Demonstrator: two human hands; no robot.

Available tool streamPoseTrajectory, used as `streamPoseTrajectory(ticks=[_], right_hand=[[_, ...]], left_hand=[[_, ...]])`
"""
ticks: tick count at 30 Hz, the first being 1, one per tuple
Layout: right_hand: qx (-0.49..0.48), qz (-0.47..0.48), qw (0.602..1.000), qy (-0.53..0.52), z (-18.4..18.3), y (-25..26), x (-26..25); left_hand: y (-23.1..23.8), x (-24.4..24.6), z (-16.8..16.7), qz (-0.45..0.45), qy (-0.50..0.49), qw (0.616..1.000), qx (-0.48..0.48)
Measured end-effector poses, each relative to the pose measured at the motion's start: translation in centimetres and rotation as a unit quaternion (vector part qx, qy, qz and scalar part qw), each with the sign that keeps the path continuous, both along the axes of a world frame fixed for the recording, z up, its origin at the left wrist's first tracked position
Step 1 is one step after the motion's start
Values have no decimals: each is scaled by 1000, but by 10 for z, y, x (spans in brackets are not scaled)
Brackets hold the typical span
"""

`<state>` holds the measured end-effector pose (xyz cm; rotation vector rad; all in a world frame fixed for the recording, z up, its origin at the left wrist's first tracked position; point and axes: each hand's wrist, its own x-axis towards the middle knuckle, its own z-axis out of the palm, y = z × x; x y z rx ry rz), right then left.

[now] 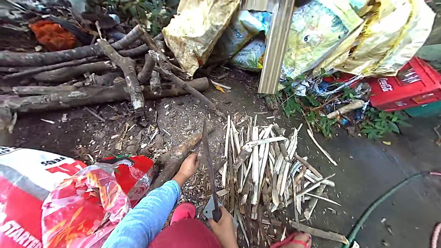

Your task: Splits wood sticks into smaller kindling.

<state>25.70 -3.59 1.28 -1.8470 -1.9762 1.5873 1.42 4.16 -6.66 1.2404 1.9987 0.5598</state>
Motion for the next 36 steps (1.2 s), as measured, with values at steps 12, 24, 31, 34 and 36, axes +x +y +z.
streamPoseTrajectory(ticks=[12, 24, 31, 34, 36], right_hand=[[-35, 36, 998, -49, -14, 0, -2], [-55, 47, 992, -99, -11, 12, 5], [-67, 42, 990, -116, -16, 8, 6], [-41, 34, 996, -78, -13, 10, 10], [-11, 18, 999, -44, -7, 2, 10]], left_hand=[[1, 3, -4, -19, 14, 1000, -17], [11, 15, 10, -44, 36, 996, -64], [6, 16, 0, -55, 21, 996, -62], [4, 8, 10, -45, -8, 999, -5], [-10, 3, 26, 15, -35, 999, 39]])
